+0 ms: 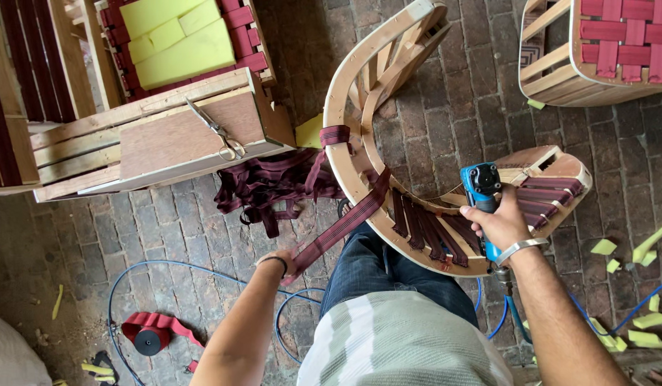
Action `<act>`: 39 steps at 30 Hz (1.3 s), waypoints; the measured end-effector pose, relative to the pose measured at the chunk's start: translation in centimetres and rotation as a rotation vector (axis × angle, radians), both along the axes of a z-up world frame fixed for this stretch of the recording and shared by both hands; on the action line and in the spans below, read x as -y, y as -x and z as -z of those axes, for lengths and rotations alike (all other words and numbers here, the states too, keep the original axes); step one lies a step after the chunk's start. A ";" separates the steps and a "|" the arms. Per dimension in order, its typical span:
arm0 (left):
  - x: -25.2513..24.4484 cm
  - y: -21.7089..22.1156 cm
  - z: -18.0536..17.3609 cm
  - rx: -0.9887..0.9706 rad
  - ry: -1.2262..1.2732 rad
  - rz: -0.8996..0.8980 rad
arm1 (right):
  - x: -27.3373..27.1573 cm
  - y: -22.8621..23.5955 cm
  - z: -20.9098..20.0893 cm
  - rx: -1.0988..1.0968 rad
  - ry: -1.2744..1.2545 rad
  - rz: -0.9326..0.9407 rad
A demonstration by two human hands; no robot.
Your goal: The person weaves maroon fabric strips into the frame of a wooden chair seat. They use a staple gun to secure the strips and scissors to trim excess material. The person repeatedly positions, staples, and cuts the strips to form a woven pattern.
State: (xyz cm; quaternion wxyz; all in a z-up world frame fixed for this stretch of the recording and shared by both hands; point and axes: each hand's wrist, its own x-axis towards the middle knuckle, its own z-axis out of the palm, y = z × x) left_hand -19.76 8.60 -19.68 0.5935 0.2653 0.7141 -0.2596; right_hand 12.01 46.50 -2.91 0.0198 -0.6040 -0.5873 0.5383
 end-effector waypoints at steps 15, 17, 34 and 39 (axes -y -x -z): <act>-16.6 -6.2 -1.3 -0.175 -0.781 -0.858 | 2.1 1.3 -0.2 0.035 0.110 0.002; -16.5 -6.0 -1.8 -0.158 -0.816 -0.798 | 2.3 1.6 -0.1 0.001 0.109 0.002; -4.4 -1.7 0.6 0.018 -0.468 -0.217 | 3.5 0.2 3.4 0.107 0.150 -0.069; -3.4 -0.9 -0.5 0.058 -0.263 -0.128 | 3.9 0.3 3.6 0.091 0.166 -0.047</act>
